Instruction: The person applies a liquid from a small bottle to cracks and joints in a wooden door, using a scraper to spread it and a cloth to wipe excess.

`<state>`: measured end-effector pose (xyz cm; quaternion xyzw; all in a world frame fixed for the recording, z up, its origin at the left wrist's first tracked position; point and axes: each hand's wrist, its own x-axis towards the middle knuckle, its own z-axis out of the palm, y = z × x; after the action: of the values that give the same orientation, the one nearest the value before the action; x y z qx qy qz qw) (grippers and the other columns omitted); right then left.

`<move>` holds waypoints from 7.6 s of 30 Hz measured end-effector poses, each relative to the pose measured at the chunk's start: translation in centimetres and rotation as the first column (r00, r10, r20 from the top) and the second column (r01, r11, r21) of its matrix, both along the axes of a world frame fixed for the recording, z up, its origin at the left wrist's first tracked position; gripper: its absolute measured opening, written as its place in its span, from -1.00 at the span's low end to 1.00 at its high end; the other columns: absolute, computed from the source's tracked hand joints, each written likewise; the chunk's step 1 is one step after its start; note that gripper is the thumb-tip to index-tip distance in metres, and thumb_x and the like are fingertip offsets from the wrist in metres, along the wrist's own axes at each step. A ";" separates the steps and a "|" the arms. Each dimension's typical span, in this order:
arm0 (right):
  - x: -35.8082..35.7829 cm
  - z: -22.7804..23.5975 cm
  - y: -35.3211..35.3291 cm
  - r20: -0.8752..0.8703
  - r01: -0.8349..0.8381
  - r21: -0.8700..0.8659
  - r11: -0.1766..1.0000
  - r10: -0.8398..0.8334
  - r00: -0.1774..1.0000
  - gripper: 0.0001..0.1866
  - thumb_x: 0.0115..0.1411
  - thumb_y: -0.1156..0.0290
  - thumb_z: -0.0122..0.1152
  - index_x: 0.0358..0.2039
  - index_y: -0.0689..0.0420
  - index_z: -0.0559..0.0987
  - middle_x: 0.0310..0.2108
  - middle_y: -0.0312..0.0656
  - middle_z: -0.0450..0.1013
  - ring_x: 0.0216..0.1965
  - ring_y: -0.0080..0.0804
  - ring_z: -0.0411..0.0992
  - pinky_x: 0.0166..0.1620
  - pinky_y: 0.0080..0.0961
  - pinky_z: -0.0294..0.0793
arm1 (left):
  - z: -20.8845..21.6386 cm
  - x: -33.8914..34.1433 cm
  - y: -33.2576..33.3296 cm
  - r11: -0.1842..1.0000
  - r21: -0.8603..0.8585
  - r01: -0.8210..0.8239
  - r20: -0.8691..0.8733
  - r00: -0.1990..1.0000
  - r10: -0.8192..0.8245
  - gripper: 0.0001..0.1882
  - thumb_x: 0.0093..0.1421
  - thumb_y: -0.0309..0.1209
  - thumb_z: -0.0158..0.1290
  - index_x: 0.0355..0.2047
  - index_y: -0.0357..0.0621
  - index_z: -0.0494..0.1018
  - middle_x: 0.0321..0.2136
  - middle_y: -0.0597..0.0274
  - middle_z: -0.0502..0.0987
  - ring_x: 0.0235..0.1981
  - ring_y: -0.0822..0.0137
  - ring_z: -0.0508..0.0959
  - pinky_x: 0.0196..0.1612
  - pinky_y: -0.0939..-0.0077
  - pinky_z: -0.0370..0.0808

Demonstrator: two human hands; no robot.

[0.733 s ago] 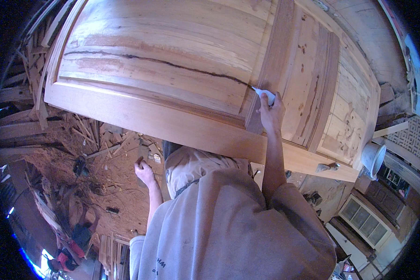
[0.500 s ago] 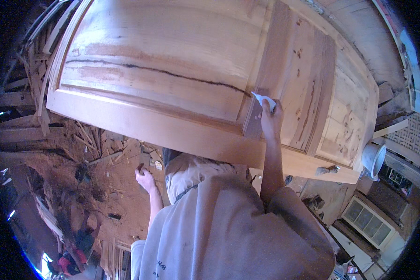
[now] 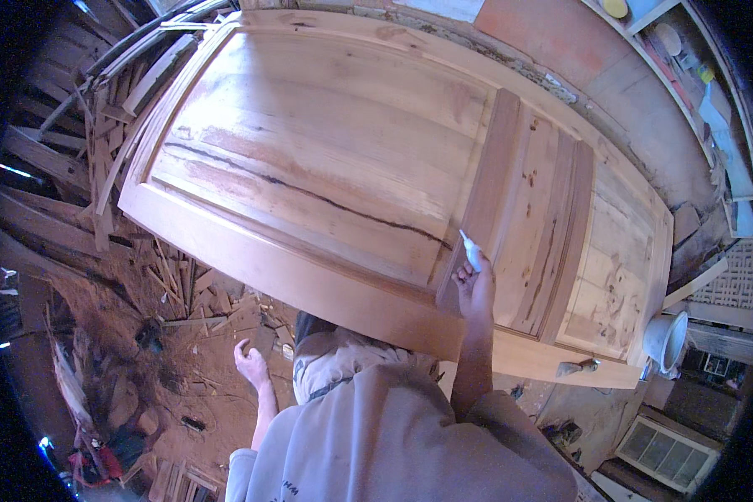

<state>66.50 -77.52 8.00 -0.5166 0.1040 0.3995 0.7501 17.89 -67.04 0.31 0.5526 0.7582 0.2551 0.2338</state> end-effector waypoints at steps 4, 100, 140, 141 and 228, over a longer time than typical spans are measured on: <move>-1.2 -0.3 1.3 -0.029 -0.016 0.015 1.000 0.017 0.999 -0.73 0.28 0.13 0.12 -0.15 0.01 0.42 -0.57 -0.46 0.21 -0.50 -0.59 0.22 -0.33 -0.56 0.26 | -1.6 -3.1 -1.2 0.996 0.050 -0.071 -0.111 0.991 0.077 -0.66 -0.05 -0.61 -0.11 -0.23 -0.30 0.49 -0.23 0.00 0.54 -0.20 0.09 0.52 -0.06 0.28 0.41; 9.2 -1.0 -38.2 0.629 0.578 -0.768 -0.276 -0.153 0.763 -0.31 0.10 -0.11 0.20 -0.04 0.30 0.45 -0.13 0.20 0.51 -0.09 0.09 0.51 -0.06 -0.08 0.49 | 10.5 19.0 11.0 0.762 0.024 0.647 0.819 0.424 -0.386 -0.47 0.42 -0.15 -0.20 0.27 -0.19 0.07 -0.09 0.00 0.43 -0.29 0.23 0.54 -0.38 0.42 0.54; 24.6 -5.6 -36.6 0.425 0.579 -0.814 -0.050 0.628 0.652 -0.69 0.17 0.29 0.16 -0.13 0.18 0.48 -0.35 -0.07 0.45 -0.28 -0.13 0.45 -0.25 -0.32 0.47 | 12.3 15.9 8.3 0.919 -0.014 0.393 0.743 0.620 -0.254 -0.84 0.23 -0.38 0.13 -0.28 -0.17 0.41 -0.51 0.35 0.49 -0.48 0.54 0.51 -0.41 0.60 0.47; 24.5 -5.4 -35.4 0.472 0.617 -0.787 -0.032 0.613 0.633 -0.70 0.17 0.30 0.15 -0.12 0.18 0.47 -0.35 -0.08 0.44 -0.28 -0.15 0.44 -0.25 -0.34 0.47 | 13.1 15.7 8.1 0.902 -0.051 0.428 0.701 0.659 -0.273 -0.83 0.22 -0.35 0.15 -0.32 -0.15 0.42 -0.55 0.39 0.48 -0.52 0.56 0.49 -0.44 0.62 0.45; 5.7 -2.8 -0.2 0.884 0.731 -0.467 0.497 0.252 0.393 -0.79 0.32 0.26 0.06 -0.15 0.11 0.45 -0.41 -0.31 0.29 -0.46 -0.50 0.27 -0.40 -0.51 0.29 | 10.8 4.9 36.9 0.905 0.153 0.397 0.443 0.791 -0.422 -0.81 0.33 -0.32 0.04 -0.17 -0.17 0.46 -0.55 0.48 0.32 -0.53 0.66 0.25 -0.53 0.69 0.19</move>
<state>72.21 -77.68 5.20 -0.8997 -0.0427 -0.1738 0.3982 22.76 -30.15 11.15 0.6316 0.5351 0.3432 0.4438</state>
